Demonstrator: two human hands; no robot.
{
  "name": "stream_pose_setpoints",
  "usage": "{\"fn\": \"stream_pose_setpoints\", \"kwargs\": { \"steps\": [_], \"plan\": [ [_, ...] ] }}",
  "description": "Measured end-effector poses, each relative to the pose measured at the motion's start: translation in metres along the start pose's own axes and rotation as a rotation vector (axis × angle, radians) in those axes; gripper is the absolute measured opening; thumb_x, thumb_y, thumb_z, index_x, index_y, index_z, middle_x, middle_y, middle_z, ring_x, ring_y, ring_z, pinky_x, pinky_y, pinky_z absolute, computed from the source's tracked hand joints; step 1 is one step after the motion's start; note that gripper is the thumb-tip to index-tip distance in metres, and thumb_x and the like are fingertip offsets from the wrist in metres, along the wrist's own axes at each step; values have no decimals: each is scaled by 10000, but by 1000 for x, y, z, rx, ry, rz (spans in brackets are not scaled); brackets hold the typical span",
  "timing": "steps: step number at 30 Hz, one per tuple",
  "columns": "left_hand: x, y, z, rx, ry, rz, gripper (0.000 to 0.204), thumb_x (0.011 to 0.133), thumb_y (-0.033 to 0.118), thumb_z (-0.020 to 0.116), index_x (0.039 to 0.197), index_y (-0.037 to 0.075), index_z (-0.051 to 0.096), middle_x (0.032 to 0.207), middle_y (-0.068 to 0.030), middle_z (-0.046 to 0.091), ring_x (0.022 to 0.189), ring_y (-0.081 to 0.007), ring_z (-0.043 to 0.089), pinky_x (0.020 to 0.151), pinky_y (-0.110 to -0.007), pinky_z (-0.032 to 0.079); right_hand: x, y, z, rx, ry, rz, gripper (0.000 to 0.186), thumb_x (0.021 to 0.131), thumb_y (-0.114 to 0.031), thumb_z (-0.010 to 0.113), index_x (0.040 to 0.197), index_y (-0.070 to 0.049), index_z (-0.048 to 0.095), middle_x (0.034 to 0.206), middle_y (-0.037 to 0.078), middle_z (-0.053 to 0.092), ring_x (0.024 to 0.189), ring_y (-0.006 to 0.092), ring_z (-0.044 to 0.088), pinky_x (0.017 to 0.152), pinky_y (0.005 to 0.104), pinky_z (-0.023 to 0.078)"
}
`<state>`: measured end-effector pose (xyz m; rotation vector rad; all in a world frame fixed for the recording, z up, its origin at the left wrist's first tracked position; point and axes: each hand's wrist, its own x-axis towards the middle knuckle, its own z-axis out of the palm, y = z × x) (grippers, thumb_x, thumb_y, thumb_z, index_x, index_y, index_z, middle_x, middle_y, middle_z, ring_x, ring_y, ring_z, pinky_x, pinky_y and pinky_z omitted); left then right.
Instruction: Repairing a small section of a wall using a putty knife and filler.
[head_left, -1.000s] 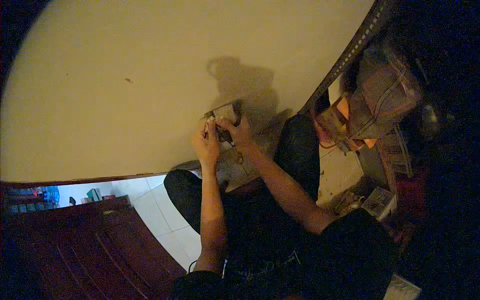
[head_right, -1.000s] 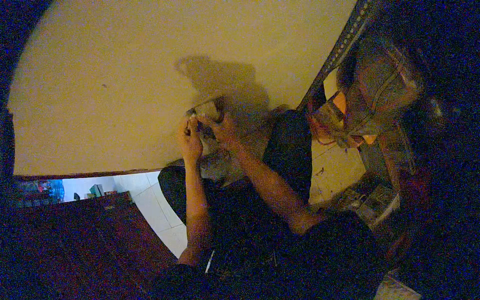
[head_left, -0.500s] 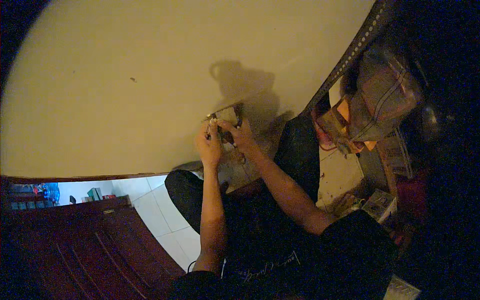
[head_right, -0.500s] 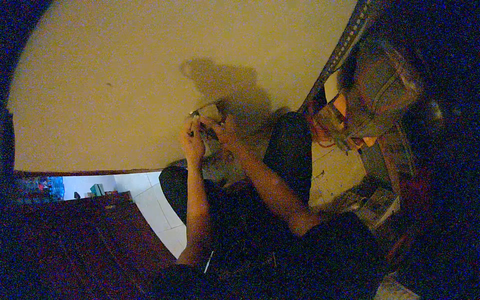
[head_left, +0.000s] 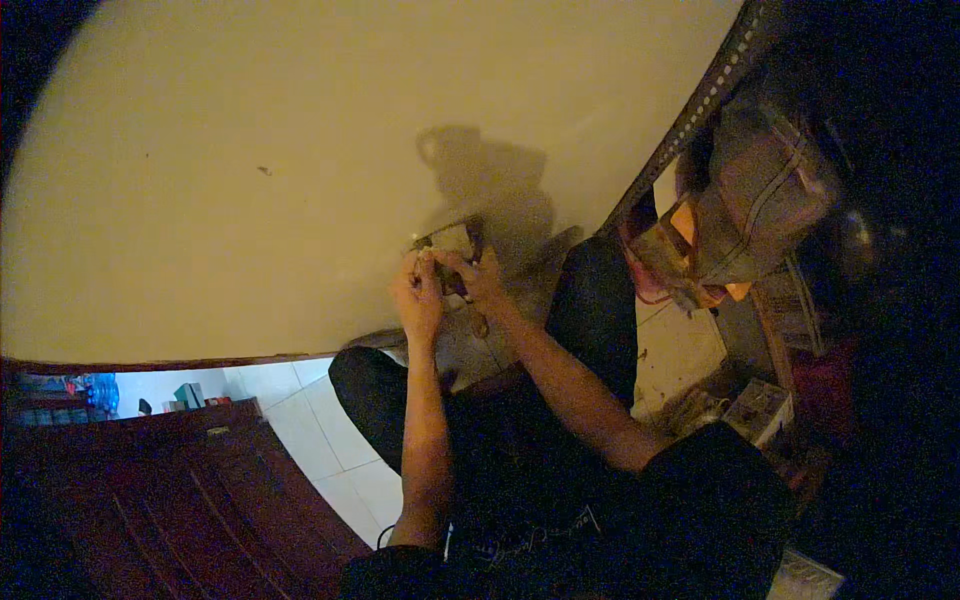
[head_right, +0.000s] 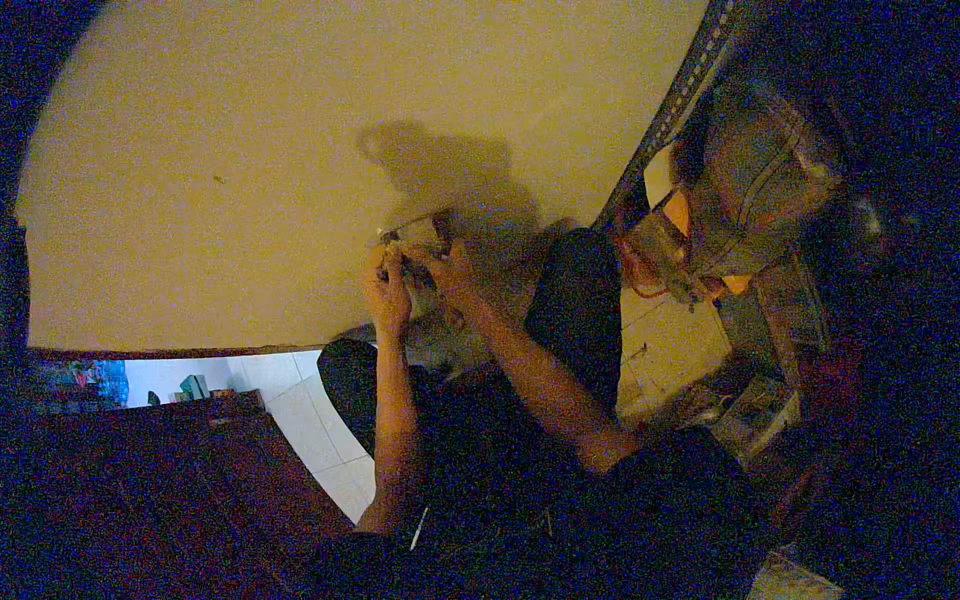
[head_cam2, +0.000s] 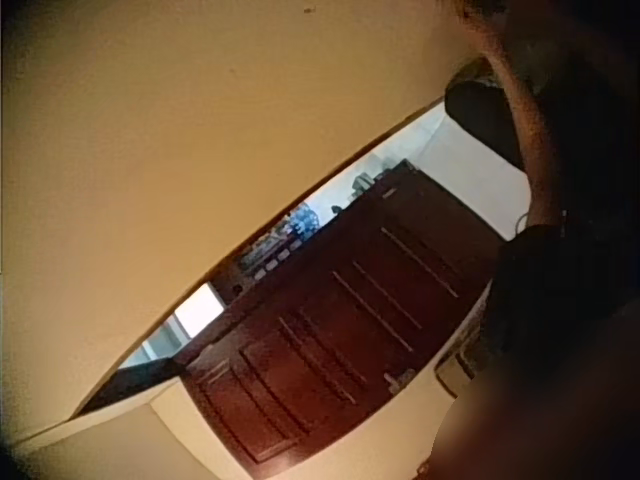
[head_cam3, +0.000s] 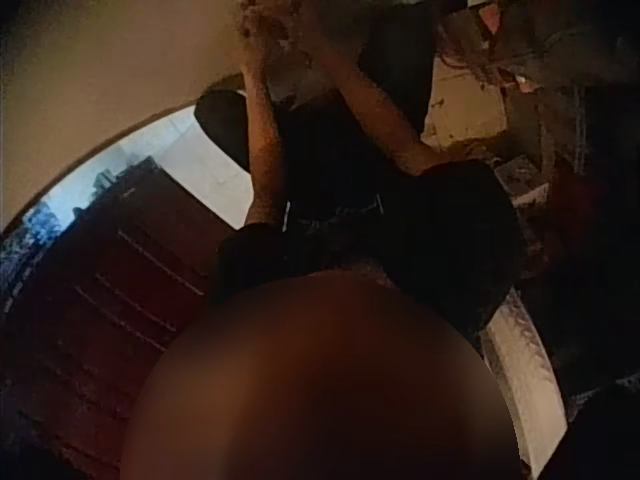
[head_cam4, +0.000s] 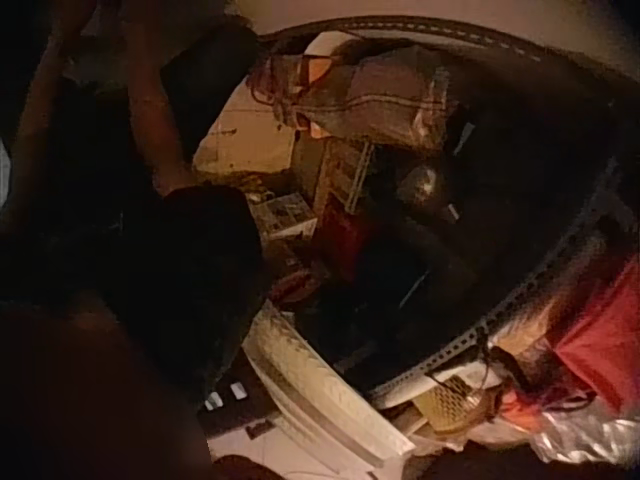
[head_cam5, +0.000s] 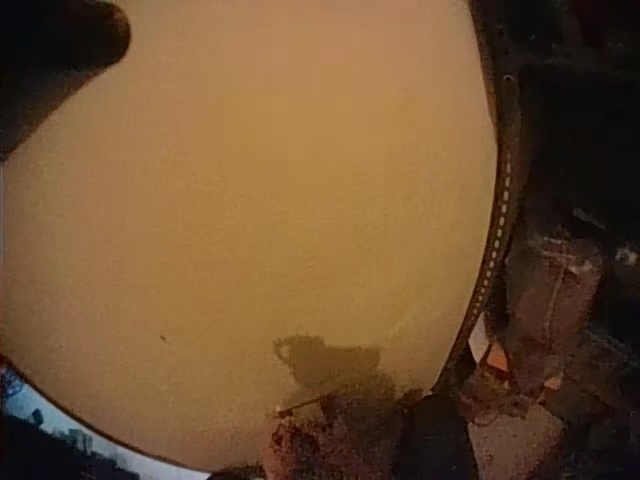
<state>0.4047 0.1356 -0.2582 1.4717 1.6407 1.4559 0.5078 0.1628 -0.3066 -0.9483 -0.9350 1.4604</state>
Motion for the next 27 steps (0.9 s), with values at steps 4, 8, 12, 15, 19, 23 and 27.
{"fn": "stream_pose_setpoints", "kwargs": {
  "steps": [4,8,12,15,19,23,27],
  "plan": [
    [8,15,-1,8,-5,8,295,943,274,521,877,-2,604,721,-92,591,678,-145,507,640,-298,425,5,8,-1,-263,89,-22,614,660,-373,800,1037,43,551,996,146,627,908,263,597,811,379,483],
    [12,20,-8,135,-30,-22,275,941,251,524,905,-7,610,734,-112,600,675,-163,519,644,-301,428,5,-22,5,-2,-77,-7,284,822,-188,663,987,43,644,975,76,647,890,203,617,806,320,488],
    [1,10,9,49,20,82,278,938,250,532,923,-17,609,739,-106,596,684,-159,518,639,-290,424,7,25,-16,-152,153,-41,313,803,-194,685,1000,42,633,962,82,658,855,190,628,793,318,495],
    [-11,-1,8,-39,30,-33,269,938,241,533,938,-17,609,749,-88,602,692,-146,515,633,-279,419,10,35,-13,-144,132,-91,321,780,-212,710,976,32,636,913,85,668,826,176,634,783,315,500],
    [-12,-24,0,77,49,-56,268,940,242,529,937,-15,608,765,-69,605,698,-133,509,628,-268,412,4,26,-5,-66,-59,12,336,749,-229,740,947,25,644,919,95,671,841,177,636,795,315,495],
    [-14,-39,-4,-7,-31,-83,265,942,240,530,951,-14,604,792,-74,609,703,-130,510,644,-277,420,2,23,-7,-72,-25,121,369,732,-237,754,966,28,648,947,101,673,856,175,634,789,320,492],
    [-20,-40,1,-29,49,-26,255,941,232,532,974,-10,604,807,-92,621,721,-143,531,660,-295,432,2,25,-9,-188,-38,-8,378,718,-246,766,969,11,647,937,93,666,856,191,629,777,338,492]
  ]
}}
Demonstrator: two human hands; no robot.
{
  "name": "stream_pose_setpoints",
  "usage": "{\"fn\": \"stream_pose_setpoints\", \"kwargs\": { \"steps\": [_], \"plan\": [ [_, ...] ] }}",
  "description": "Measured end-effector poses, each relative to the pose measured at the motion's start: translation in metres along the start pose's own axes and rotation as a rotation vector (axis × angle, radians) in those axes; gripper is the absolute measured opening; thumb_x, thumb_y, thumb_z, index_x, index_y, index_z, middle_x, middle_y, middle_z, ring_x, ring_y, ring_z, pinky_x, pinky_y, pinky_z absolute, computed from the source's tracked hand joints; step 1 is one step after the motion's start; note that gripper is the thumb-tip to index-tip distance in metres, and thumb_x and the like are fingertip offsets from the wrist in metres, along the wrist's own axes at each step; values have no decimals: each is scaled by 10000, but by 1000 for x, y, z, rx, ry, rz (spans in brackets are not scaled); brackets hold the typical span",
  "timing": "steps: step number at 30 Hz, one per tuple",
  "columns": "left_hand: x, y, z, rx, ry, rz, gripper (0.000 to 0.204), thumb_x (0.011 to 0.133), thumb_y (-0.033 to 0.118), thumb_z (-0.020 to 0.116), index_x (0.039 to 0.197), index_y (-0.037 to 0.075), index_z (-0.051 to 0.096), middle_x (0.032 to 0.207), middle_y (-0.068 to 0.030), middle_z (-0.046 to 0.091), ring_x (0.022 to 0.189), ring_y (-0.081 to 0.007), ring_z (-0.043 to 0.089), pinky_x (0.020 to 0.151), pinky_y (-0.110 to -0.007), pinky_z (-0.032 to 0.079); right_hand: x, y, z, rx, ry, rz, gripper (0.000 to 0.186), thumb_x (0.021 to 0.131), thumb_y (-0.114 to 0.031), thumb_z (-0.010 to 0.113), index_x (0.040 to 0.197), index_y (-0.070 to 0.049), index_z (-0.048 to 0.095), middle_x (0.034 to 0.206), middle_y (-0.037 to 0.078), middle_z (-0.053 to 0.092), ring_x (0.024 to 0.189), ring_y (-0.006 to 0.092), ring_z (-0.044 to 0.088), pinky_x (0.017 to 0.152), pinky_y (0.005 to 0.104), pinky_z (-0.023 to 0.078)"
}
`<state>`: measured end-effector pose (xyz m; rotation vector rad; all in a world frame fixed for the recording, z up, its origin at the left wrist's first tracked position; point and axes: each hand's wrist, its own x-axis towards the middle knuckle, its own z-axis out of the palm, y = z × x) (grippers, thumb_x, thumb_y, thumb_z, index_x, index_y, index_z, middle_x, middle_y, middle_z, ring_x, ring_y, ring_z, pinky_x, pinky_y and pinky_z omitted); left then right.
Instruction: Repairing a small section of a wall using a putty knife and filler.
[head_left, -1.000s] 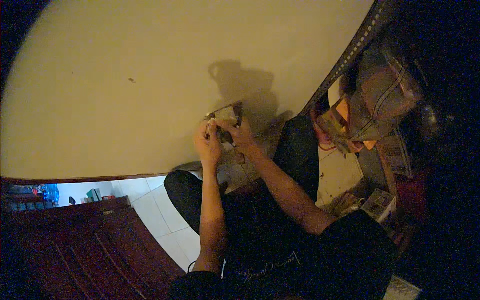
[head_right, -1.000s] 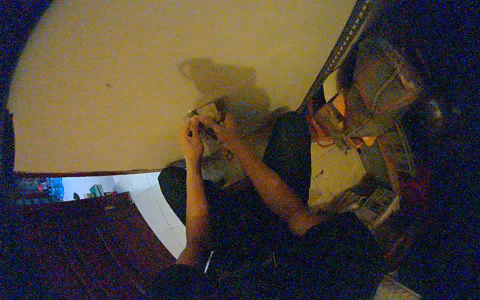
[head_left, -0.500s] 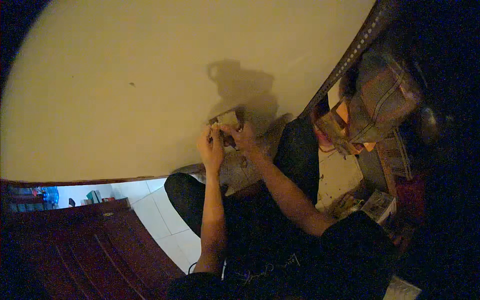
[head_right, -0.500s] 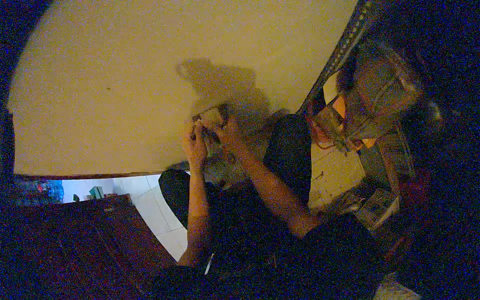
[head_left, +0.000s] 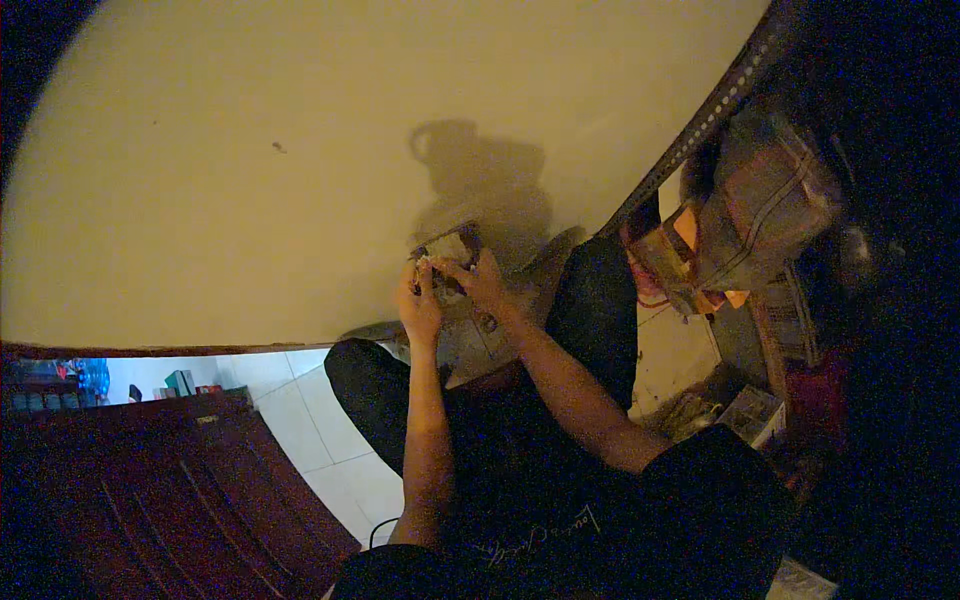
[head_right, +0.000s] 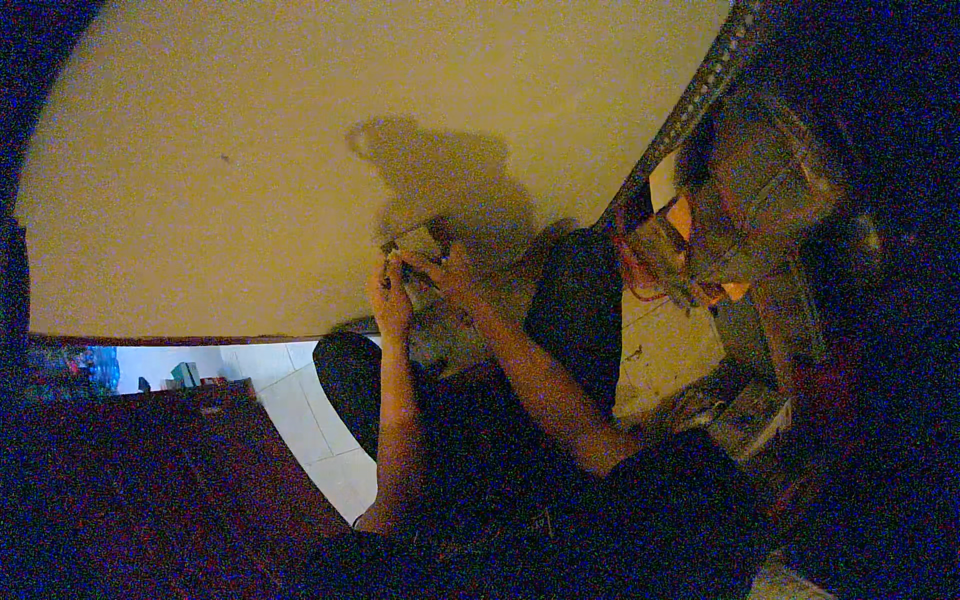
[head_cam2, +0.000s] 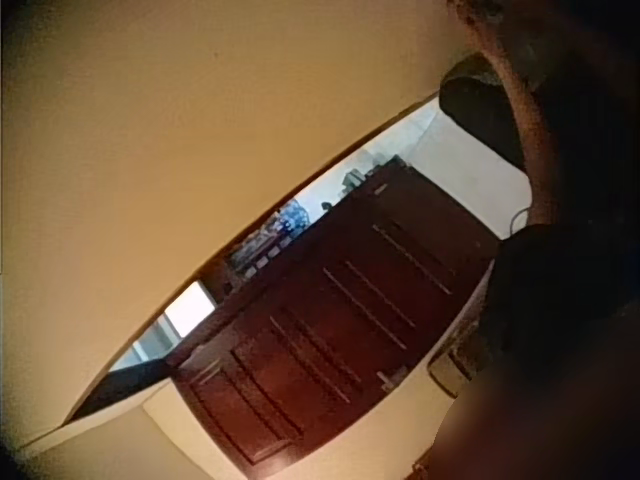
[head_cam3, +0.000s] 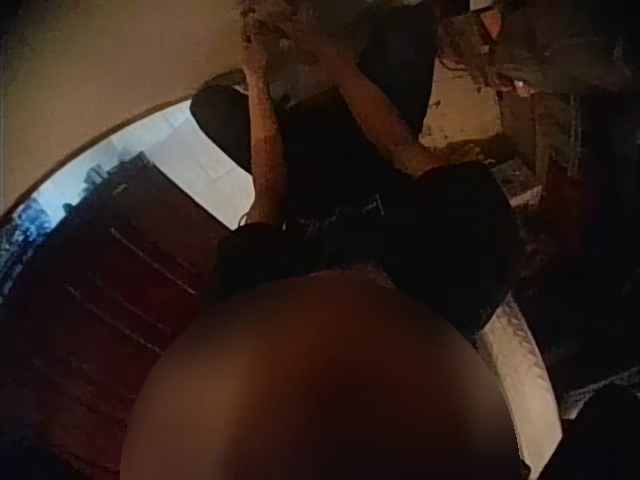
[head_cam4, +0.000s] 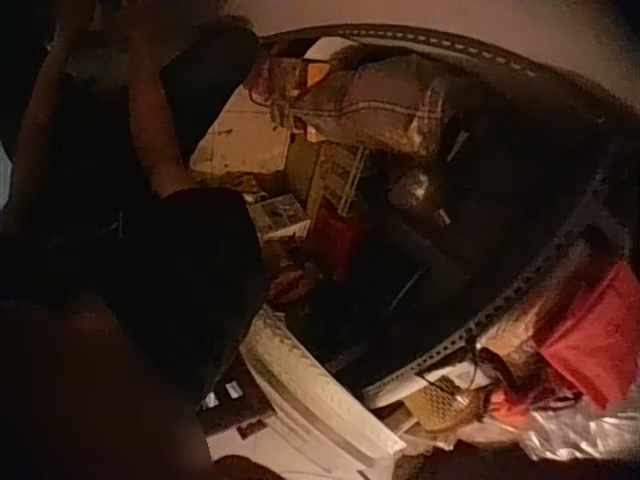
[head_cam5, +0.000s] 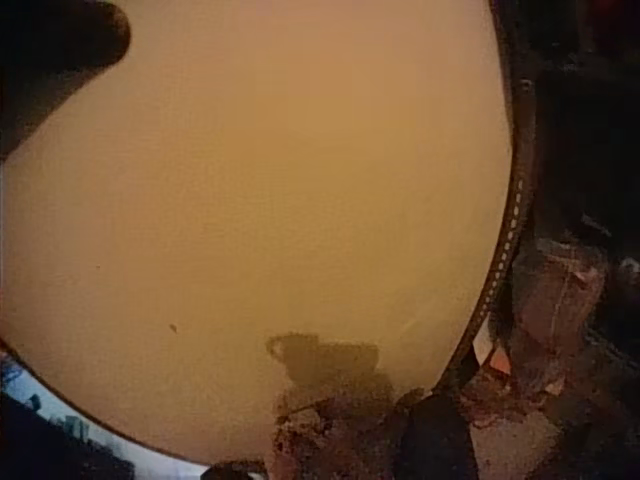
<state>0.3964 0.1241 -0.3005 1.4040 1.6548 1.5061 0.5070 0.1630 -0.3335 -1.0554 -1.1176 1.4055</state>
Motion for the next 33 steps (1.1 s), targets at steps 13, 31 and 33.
{"fn": "stream_pose_setpoints", "kwargs": {
  "steps": [13,31,33],
  "plan": [
    [-10,-22,4,-141,10,-47,278,946,249,531,947,-23,589,866,-90,613,793,-145,548,721,-277,435,26,111,-10,-334,147,-16,706,622,-472,808,1045,41,573,950,164,641,839,304,613,758,388,501],
    [-15,-48,-22,94,22,-107,377,932,310,530,1037,-39,625,952,-194,661,913,-277,624,785,-372,461,2,72,19,107,-13,-28,561,682,-261,807,1066,46,536,975,120,630,886,212,602,775,345,495],
    [-9,-7,7,-21,-35,-57,348,942,275,519,1037,-46,614,951,-176,659,901,-245,618,778,-350,463,23,107,-17,-170,146,-52,561,683,-261,806,1069,45,538,976,120,630,888,209,603,776,345,495]
  ]
}}
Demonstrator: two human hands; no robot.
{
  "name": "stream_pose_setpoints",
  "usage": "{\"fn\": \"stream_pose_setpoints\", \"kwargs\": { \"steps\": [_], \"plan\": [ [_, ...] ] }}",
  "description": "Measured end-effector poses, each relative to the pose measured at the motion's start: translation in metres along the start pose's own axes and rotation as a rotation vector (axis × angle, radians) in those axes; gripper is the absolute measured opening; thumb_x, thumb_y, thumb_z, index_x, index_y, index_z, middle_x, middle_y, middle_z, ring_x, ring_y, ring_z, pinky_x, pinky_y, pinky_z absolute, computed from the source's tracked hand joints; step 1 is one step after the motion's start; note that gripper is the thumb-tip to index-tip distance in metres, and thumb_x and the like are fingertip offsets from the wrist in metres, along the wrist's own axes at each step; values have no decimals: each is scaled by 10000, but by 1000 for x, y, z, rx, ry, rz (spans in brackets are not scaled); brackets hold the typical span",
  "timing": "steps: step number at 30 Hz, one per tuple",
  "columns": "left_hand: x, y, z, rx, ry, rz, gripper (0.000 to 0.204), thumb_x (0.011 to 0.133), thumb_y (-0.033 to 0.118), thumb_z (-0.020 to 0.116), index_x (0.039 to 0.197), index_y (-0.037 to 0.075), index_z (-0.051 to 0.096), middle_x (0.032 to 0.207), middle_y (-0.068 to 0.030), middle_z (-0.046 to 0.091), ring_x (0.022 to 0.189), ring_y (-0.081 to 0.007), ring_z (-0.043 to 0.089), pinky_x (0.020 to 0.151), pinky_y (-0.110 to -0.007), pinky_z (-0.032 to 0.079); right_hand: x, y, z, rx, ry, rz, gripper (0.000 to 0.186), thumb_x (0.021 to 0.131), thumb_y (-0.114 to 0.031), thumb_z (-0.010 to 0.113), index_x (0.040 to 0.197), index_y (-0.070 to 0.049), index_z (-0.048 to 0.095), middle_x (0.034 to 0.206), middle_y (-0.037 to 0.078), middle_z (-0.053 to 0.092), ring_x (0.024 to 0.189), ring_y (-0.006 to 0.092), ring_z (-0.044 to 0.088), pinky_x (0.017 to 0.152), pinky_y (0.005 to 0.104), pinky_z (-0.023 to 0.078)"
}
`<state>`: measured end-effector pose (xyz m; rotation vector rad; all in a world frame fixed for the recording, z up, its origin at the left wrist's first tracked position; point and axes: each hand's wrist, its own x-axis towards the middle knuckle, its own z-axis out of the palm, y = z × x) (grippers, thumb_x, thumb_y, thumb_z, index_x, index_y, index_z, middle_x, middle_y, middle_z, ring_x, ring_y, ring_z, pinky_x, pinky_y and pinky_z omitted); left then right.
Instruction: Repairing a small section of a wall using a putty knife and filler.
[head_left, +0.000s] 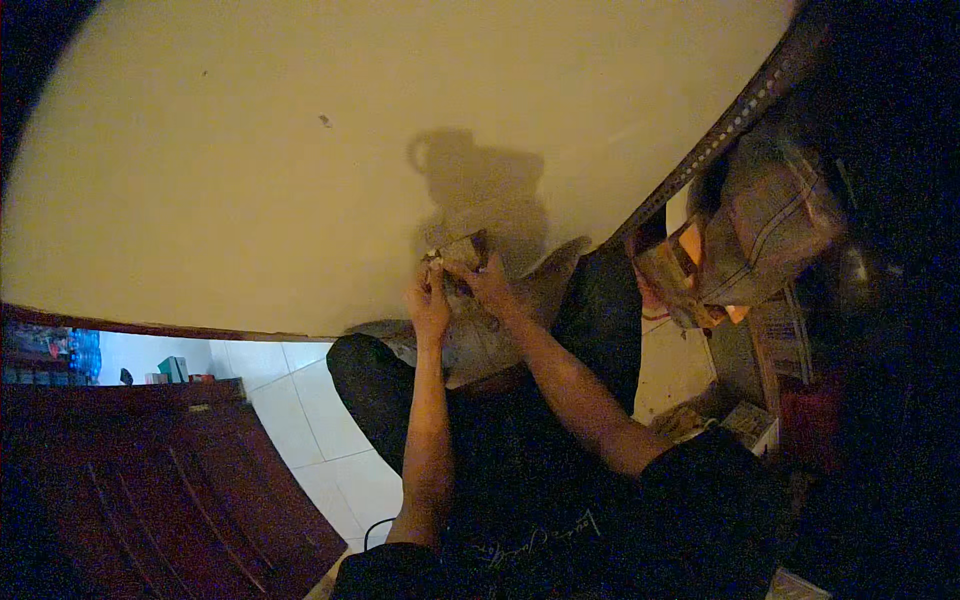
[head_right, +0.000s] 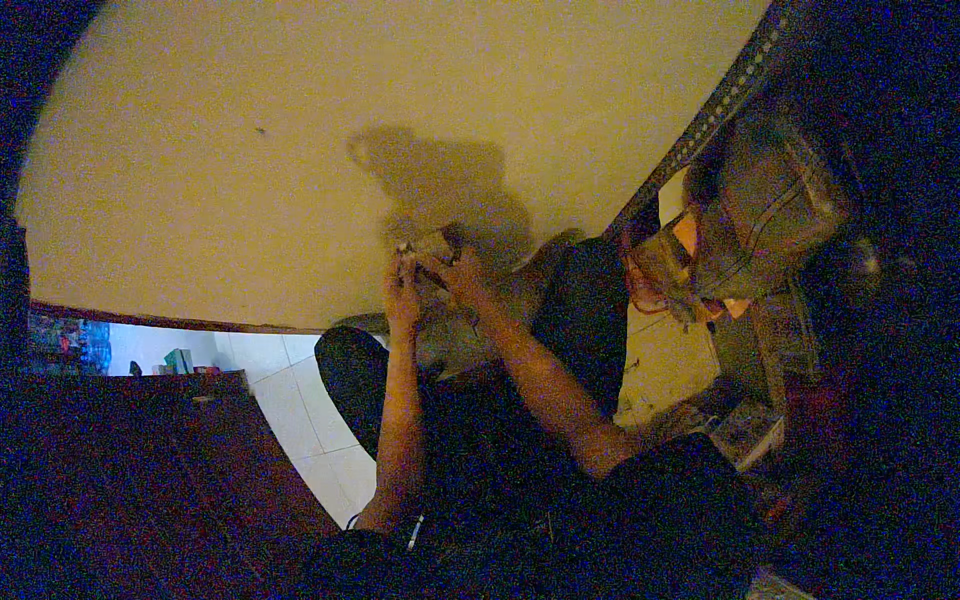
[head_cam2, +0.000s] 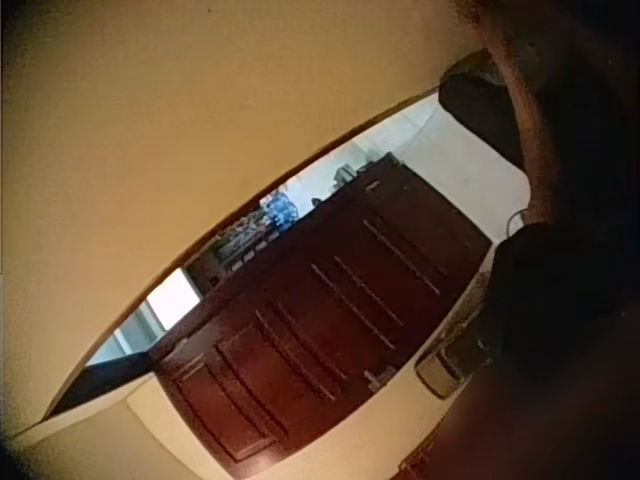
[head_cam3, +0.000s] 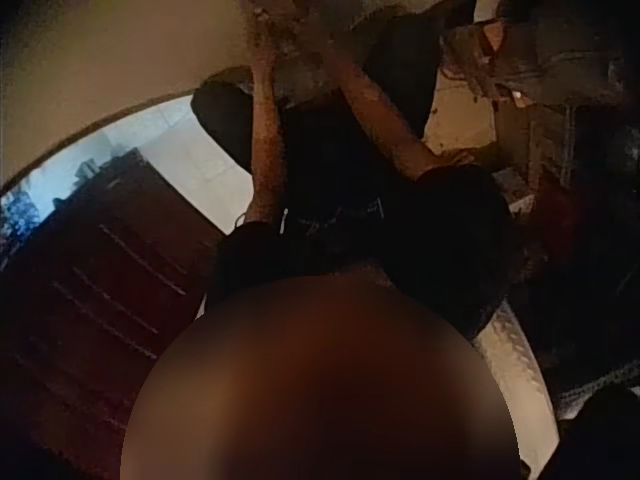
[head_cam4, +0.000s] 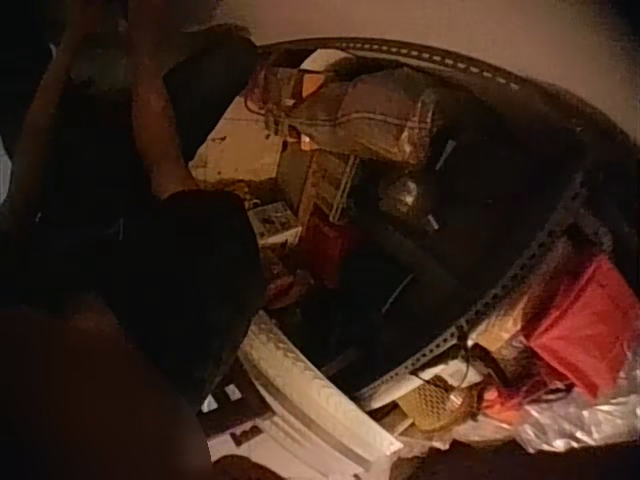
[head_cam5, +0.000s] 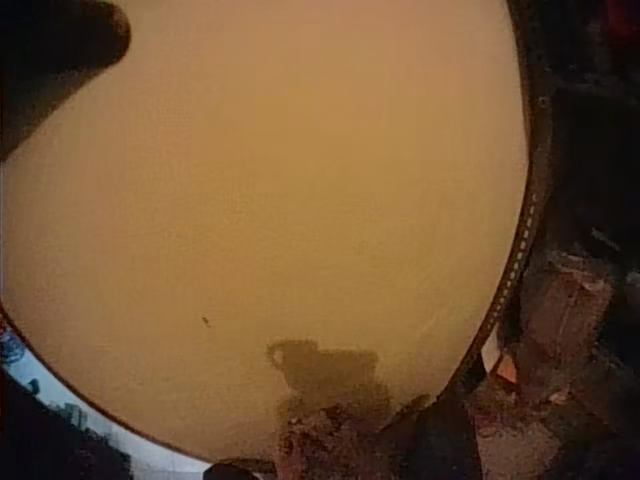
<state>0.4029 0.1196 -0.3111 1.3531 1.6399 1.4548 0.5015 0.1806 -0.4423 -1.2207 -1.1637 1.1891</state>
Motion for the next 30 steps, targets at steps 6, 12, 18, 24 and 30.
{"fn": "stream_pose_setpoints", "kwargs": {
  "steps": [6,12,18,24,30],
  "plan": [
    [3,-19,-19,39,12,44,346,952,271,504,1042,-50,595,973,-156,639,897,-204,589,780,-331,455,-7,-44,11,-91,-114,58,577,676,-284,810,1054,63,545,979,135,629,885,210,603,779,347,493],
    [-4,-45,-17,-36,141,-85,320,948,260,513,1042,-36,590,942,-136,635,872,-220,589,785,-332,449,-21,-68,20,53,-103,81,424,693,-285,794,907,40,625,948,100,647,865,195,609,764,337,488],
    [5,-16,-17,-162,-56,-57,311,936,242,541,1056,-42,586,964,-147,651,893,-217,604,786,-330,458,-9,-51,5,-167,-145,-92,394,717,-295,781,869,36,633,887,79,654,825,149,612,708,315,497],
    [2,-32,-8,-9,60,27,260,930,181,546,1051,-45,587,944,-151,651,829,-225,605,719,-324,468,-9,-25,8,-205,-54,103,600,685,-424,781,991,54,587,967,166,630,852,265,601,746,368,492],
    [8,-12,-22,38,31,7,274,934,180,530,1093,-37,581,997,-156,645,892,-240,611,776,-328,464,1,-30,10,-285,-165,-62,654,664,-428,797,1027,62,561,1002,182,618,862,264,599,759,376,489]
  ]
}}
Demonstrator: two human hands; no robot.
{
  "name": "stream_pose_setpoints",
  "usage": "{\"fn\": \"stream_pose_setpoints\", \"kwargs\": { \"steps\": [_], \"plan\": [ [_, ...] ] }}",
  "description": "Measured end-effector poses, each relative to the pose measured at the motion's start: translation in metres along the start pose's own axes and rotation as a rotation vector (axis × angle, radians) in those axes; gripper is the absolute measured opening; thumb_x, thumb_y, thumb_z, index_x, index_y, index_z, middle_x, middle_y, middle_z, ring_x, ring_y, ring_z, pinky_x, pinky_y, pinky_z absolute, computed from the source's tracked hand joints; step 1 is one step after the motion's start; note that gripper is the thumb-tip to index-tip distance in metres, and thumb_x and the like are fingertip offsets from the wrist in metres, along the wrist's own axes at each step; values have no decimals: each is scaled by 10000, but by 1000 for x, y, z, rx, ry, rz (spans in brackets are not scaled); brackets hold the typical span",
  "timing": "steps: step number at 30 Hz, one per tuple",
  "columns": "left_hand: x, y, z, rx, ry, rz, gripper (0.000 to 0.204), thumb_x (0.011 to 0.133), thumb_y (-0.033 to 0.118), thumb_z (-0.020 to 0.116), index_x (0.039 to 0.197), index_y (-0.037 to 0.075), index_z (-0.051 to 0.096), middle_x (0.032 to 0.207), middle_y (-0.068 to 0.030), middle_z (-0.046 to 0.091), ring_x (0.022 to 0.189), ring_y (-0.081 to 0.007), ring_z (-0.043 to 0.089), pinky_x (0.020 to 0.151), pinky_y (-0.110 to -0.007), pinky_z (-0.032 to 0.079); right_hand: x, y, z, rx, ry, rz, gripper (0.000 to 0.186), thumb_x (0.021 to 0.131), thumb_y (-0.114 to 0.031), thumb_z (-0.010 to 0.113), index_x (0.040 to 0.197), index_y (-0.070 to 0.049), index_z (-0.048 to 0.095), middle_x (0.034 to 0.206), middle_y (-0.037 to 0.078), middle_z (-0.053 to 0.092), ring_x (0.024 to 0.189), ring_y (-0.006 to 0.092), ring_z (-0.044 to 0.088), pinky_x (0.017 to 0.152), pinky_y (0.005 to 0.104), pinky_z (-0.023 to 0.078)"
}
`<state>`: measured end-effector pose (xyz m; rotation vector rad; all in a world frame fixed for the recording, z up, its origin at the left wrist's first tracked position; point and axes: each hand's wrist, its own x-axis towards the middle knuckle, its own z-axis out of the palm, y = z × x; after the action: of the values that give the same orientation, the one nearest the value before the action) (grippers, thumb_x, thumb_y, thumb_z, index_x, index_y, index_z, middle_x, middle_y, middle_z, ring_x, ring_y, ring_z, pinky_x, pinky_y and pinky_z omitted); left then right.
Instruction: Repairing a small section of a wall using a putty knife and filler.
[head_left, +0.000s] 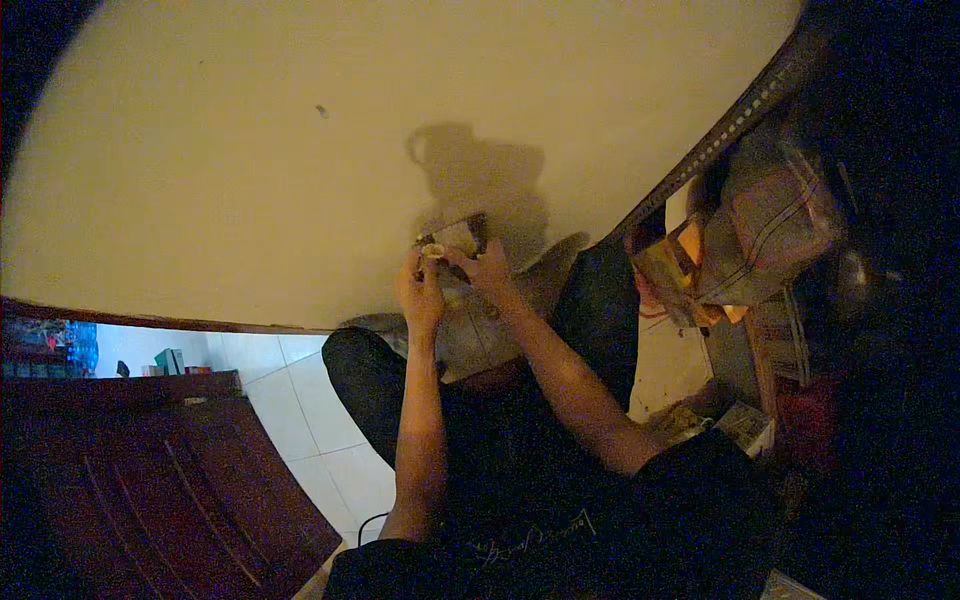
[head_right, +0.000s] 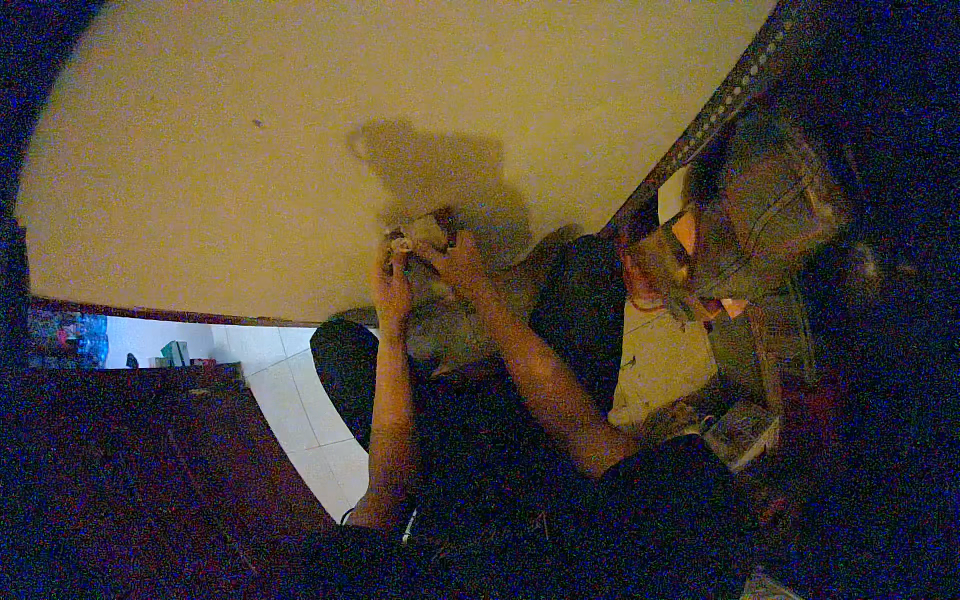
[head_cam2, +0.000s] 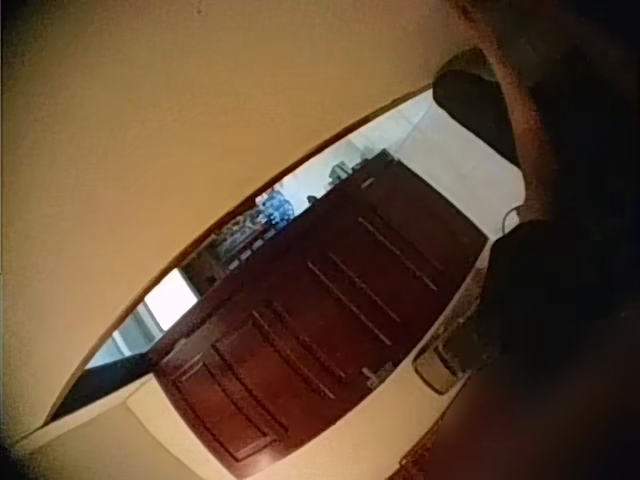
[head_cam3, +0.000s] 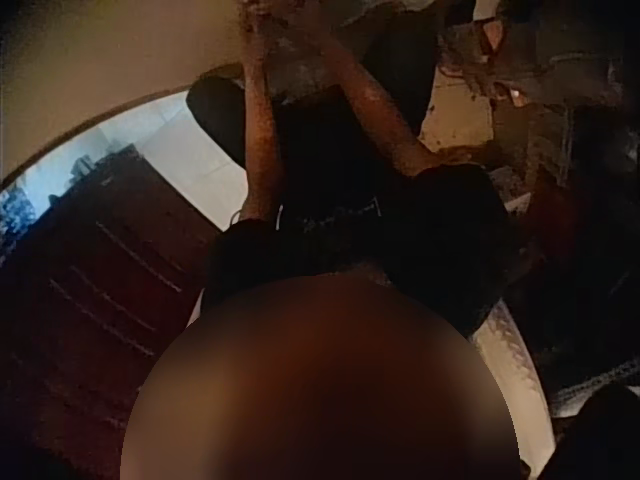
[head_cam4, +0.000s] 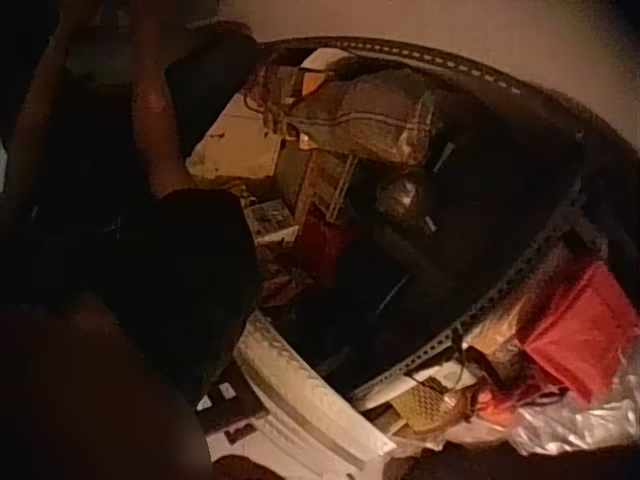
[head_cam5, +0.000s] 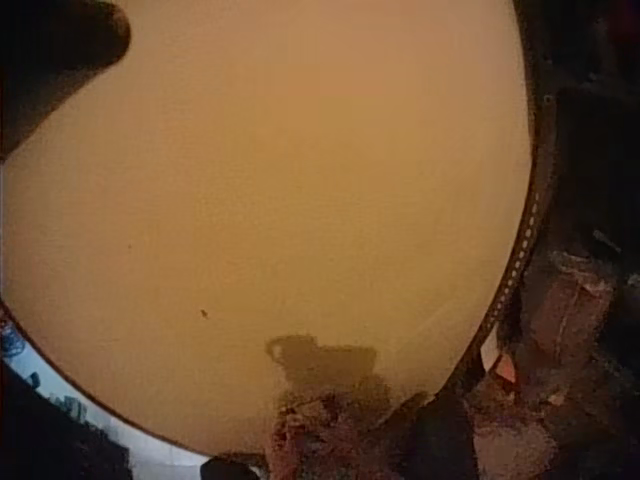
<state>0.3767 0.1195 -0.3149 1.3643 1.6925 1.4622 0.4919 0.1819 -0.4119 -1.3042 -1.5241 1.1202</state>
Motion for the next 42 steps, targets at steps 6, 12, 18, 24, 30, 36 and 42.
{"fn": "stream_pose_setpoints", "kwargs": {
  "steps": [6,12,18,24,30,36,42],
  "plan": [
    [-1,-27,8,46,41,48,260,937,180,516,1076,-29,587,971,-143,636,883,-211,598,764,-321,461,-14,-8,-3,115,164,102,797,661,-546,754,1065,93,502,953,174,608,878,278,583,771,398,476],
    [3,26,8,-173,-29,-152,278,941,203,518,1066,-37,587,1008,-161,627,948,-235,592,811,-347,458,-10,-56,-34,-47,58,277,721,664,-490,770,1025,88,535,1031,217,588,924,326,581,794,410,476],
    [-3,11,15,124,-27,-17,304,946,214,513,1109,-38,562,1023,-154,622,974,-238,584,841,-353,449,-18,-48,-35,78,137,154,744,664,-481,774,1060,97,524,1040,223,583,946,323,572,815,414,469],
    [8,-18,9,-53,25,9,267,933,187,533,1074,-34,585,984,-152,631,940,-229,590,817,-345,453,-10,-65,-28,198,37,75,844,647,-549,760,1144,83,504,1075,247,566,981,386,553,839,439,463],
    [7,13,0,76,-94,5,246,940,169,519,1067,-31,585,953,-130,640,885,-196,592,780,-306,457,-9,-45,-26,149,54,143,805,651,-486,777,1133,86,481,1039,216,587,944,325,568,827,414,464],
    [1,10,-3,-139,3,-78,222,943,171,510,1011,-19,601,926,-119,649,828,-183,596,752,-308,459,-18,-75,-17,91,109,124,864,646,-548,762,1152,92,480,1057,256,567,953,390,559,821,456,464],
    [10,40,-6,9,-15,61,233,938,183,523,1019,-21,604,921,-125,648,850,-191,598,757,-314,458,-12,-76,-28,40,113,63,729,675,-508,752,1080,64,552,1052,251,585,921,386,571,816,458,466]
  ]
}}
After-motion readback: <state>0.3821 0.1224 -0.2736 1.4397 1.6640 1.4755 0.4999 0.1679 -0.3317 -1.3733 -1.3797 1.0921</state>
